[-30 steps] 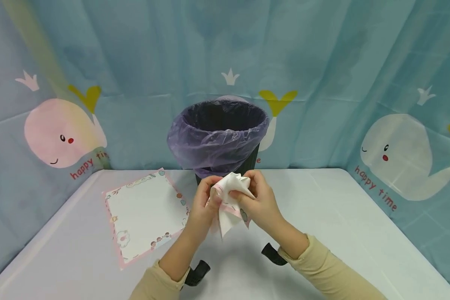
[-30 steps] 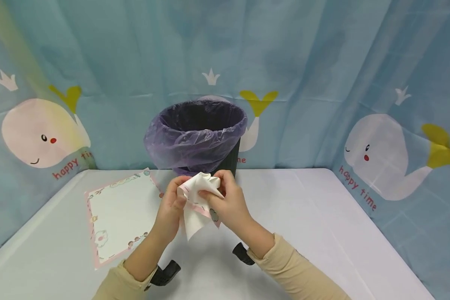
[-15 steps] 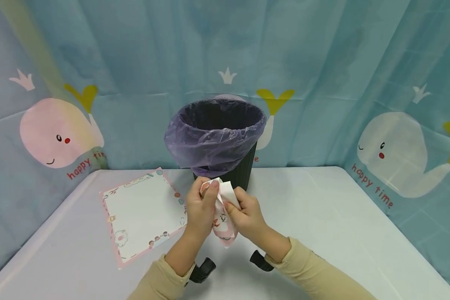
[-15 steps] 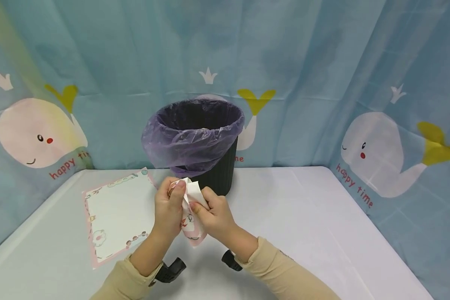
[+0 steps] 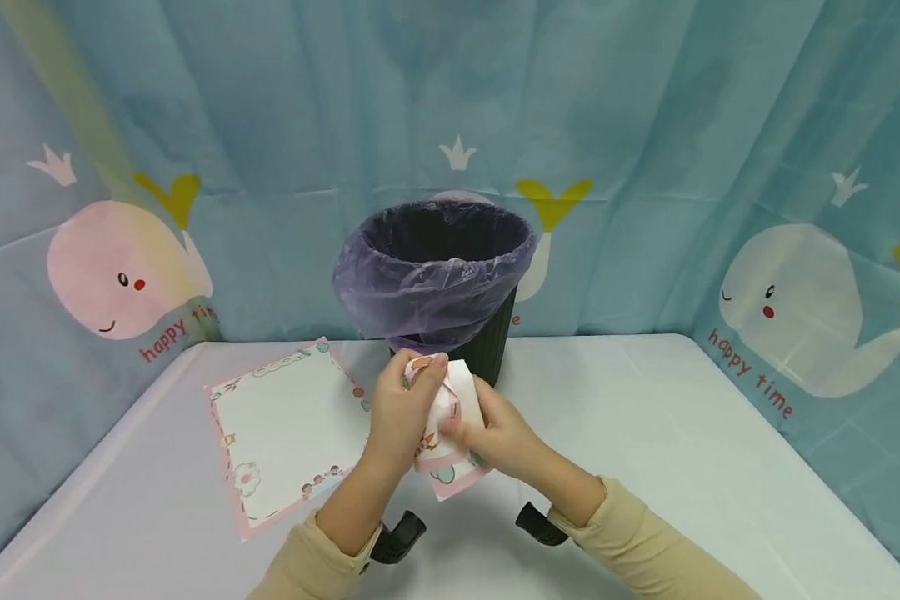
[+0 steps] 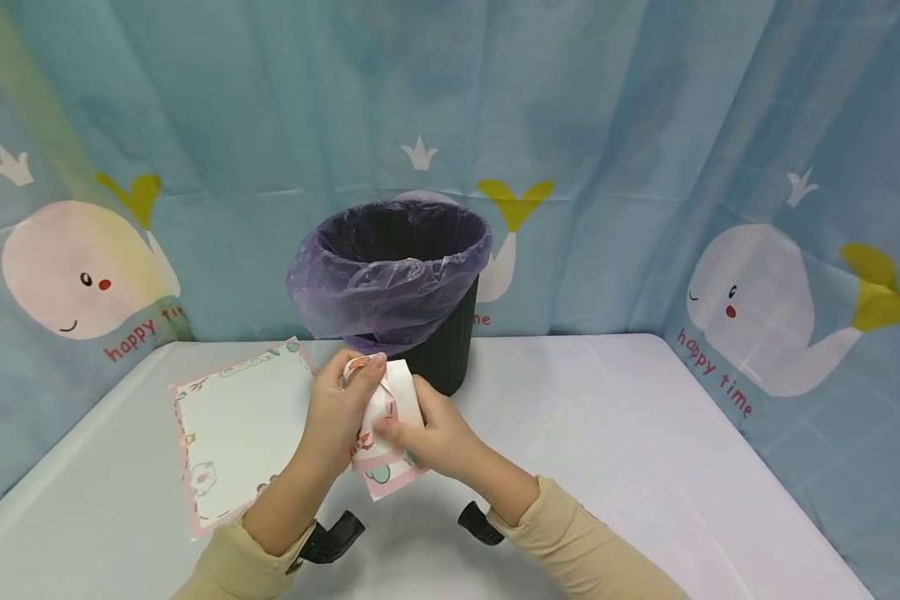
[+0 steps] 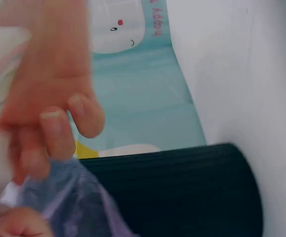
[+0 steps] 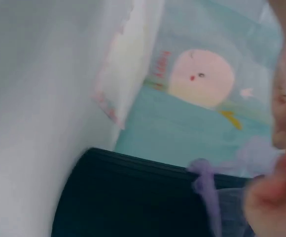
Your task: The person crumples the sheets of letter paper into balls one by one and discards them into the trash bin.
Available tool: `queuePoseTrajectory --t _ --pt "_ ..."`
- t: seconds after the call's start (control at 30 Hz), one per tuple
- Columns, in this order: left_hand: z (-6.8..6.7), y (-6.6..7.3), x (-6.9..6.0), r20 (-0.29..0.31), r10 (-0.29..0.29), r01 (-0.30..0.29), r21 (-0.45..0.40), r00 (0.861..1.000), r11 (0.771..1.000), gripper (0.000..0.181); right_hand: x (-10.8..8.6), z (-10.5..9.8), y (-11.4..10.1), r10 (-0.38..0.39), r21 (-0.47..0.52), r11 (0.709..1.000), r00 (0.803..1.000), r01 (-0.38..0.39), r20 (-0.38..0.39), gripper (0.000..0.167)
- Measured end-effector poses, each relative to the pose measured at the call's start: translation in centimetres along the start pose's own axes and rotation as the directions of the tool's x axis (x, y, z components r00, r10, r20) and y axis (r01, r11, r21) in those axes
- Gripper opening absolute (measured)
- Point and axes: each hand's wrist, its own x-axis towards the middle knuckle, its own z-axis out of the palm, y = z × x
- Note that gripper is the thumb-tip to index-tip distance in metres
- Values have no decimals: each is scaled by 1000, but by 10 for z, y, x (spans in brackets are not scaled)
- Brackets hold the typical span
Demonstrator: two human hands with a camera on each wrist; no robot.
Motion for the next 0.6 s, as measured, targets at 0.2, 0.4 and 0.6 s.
queuePoseTrajectory --t 0.2,0.4,0.6 --pt "-21 14 2 334 -148 134 65 931 989 54 -4 -12 4 -51 -32 998 982 46 -181 23" --pt "-49 22 1 523 -202 222 26 828 975 77 -10 -20 -2 18 51 999 985 -10 -172 28" --pt "-62 27 -3 501 -136 121 62 855 991 74 -13 -28 -2 -65 44 996 984 73 -169 31"
